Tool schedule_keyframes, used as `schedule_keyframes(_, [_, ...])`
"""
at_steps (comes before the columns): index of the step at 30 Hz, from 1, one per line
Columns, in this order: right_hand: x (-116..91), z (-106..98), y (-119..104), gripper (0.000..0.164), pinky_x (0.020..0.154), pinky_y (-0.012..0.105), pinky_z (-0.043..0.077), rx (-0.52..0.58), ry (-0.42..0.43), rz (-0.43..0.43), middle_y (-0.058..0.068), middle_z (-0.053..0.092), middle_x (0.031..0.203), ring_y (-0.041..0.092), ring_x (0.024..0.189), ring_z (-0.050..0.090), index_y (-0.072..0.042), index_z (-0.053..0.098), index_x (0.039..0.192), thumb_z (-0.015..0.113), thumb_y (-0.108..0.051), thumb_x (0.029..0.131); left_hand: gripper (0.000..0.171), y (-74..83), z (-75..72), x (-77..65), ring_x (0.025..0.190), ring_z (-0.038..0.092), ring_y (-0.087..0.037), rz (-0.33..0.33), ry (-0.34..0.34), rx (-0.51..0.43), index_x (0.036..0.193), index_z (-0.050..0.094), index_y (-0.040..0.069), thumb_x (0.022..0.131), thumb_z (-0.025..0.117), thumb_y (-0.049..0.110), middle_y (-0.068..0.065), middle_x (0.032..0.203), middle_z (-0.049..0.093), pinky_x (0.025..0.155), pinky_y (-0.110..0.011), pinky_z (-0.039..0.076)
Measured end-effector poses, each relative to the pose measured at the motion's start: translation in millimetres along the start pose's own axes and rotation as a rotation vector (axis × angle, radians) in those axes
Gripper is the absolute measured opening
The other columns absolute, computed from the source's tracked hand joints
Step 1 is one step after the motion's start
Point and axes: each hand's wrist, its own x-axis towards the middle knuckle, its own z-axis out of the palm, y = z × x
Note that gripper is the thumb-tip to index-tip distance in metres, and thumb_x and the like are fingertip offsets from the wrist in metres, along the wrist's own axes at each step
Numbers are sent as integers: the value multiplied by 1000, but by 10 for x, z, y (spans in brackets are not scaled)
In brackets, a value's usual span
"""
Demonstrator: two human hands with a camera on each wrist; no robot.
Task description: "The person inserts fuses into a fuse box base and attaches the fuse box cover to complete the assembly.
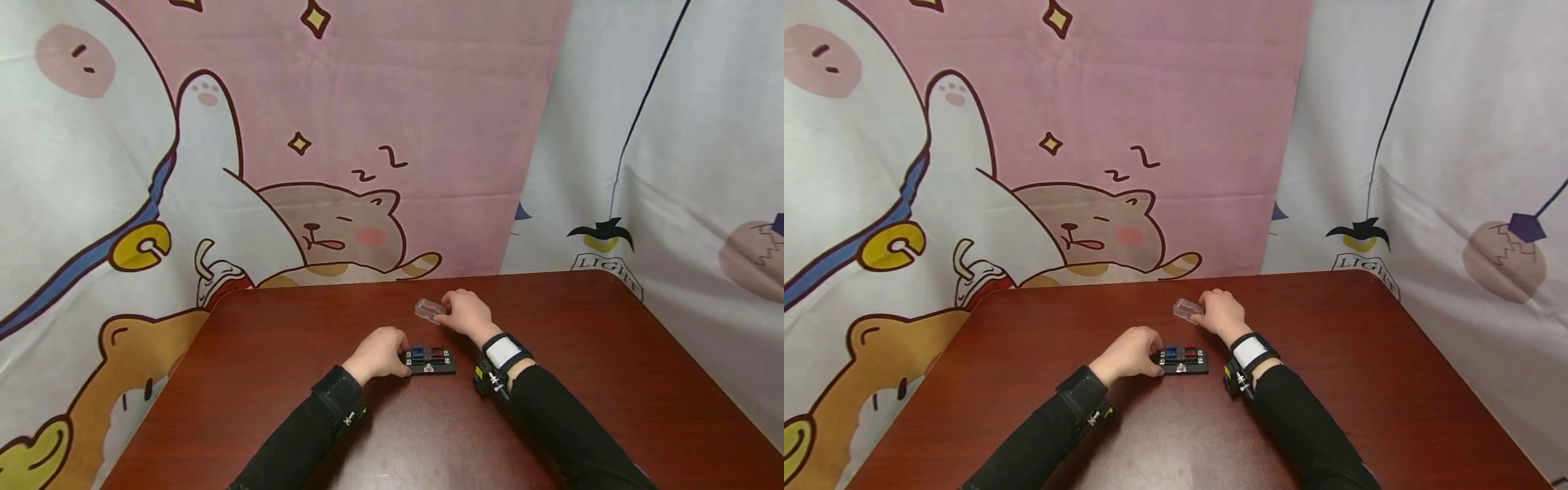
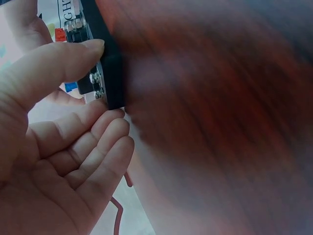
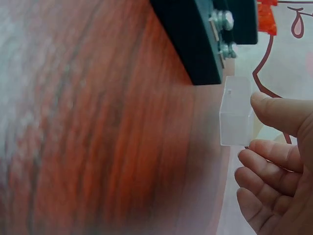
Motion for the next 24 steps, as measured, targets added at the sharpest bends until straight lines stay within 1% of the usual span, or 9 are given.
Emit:
schedule_keyframes(5, [28, 34, -6, 46, 75, 44, 52, -14, -15, 11, 8, 68, 105, 23, 91, 62, -8, 69, 114, 80, -40, 82, 35, 10, 4, 3, 73, 54, -12, 5, 0, 11, 91, 71, 10, 68, 90, 28, 3, 80, 60, 69, -31, 48])
schedule_keyframes(11, [45, 58, -17, 44, 75, 43, 52, -18, -17, 5, 7, 68, 105, 22, 90, 62, -9, 70, 115, 79, -39, 84, 35, 15, 3, 7, 73, 53, -13, -9, -4, 18, 91, 72, 10, 68, 90, 29, 3, 81, 61, 69, -31, 48])
schedule_keyframes(18, [53, 92, -42, 42, 74, 42, 52, -27, -30, 7, 6, 68, 105, 21, 88, 61, -10, 69, 115, 78, -39, 85, 35, 8, 5, 11, 72, 53, -12, -10, -7, 18, 91, 72, 10, 68, 90, 28, 4, 79, 59, 69, -30, 47])
schedule_keyframes(21, [42, 80, -38, 41, 74, 42, 52, -25, -29, -1, 6, 67, 104, 21, 87, 61, -10, 69, 115, 77, -38, 86, 35, 11, 3, 12, 73, 53, -12, -12, -8, 17, 91, 72, 10, 68, 90, 28, 4, 80, 60, 69, -31, 47])
schedule_keyframes(24, [3, 35, -23, 38, 73, 41, 52, -20, -13, -26, 6, 67, 101, 21, 87, 60, -11, 70, 113, 77, -37, 86, 35, 11, 5, 13, 74, 53, -12, -10, -9, 14, 92, 72, 10, 68, 90, 28, 4, 80, 60, 70, -31, 47])
